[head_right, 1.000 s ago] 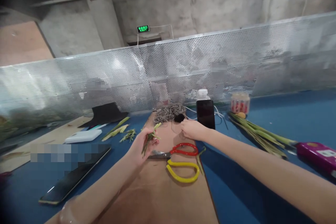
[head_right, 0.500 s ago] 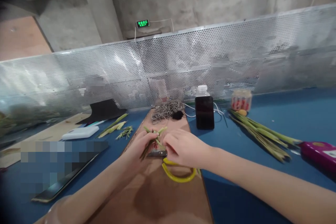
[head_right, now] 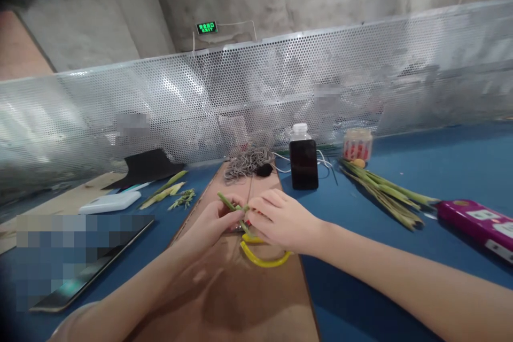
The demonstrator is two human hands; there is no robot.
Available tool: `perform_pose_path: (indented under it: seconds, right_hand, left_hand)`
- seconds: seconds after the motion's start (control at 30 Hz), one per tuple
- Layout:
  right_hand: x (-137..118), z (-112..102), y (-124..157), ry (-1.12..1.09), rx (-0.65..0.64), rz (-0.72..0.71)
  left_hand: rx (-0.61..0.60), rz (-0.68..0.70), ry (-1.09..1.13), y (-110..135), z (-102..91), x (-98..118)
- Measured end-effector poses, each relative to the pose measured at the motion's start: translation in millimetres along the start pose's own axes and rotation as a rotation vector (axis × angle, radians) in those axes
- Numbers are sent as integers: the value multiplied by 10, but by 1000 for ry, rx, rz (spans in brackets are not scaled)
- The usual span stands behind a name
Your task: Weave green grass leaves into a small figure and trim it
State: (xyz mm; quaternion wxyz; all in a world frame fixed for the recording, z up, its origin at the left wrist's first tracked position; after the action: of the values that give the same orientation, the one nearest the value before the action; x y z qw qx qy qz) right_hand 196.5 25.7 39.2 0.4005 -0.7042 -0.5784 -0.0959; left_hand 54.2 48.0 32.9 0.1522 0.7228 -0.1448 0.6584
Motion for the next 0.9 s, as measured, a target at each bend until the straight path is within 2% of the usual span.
perform_pose_path:
  seconds: [0.2,0.43,0.63,0.73,0.9]
  right_hand:
    - [-19,19,-3,-133,34,31]
    - [11,53,43,-272,72,20]
    - [51,0,-5,-436,71,174]
    - [78,-63,-35,-521,114,247]
    - [113,-116,-45,-596,125,292]
  left_hand:
    - [-34,-13,-54,-34,2,-78]
    - [-76,-64,-79,-11,112,-97]
    - [-69,-54,-137,14,121,-83]
    - [-75,-28,-156,24,124,-72]
    - [-69,-38,-115,15,126,-88]
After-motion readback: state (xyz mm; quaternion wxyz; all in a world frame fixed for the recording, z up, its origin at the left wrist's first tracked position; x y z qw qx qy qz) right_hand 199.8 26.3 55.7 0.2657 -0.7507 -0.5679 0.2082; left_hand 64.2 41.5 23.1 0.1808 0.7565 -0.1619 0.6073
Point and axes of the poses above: each hand's wrist, its own y-axis away from the middle knuckle, its own z-axis out of the palm, x = y × z, the point moved 3 cm from there along -y, towards the middle knuckle, and after that the axes turned 14 degrees about -z, right-handed, at the moved point
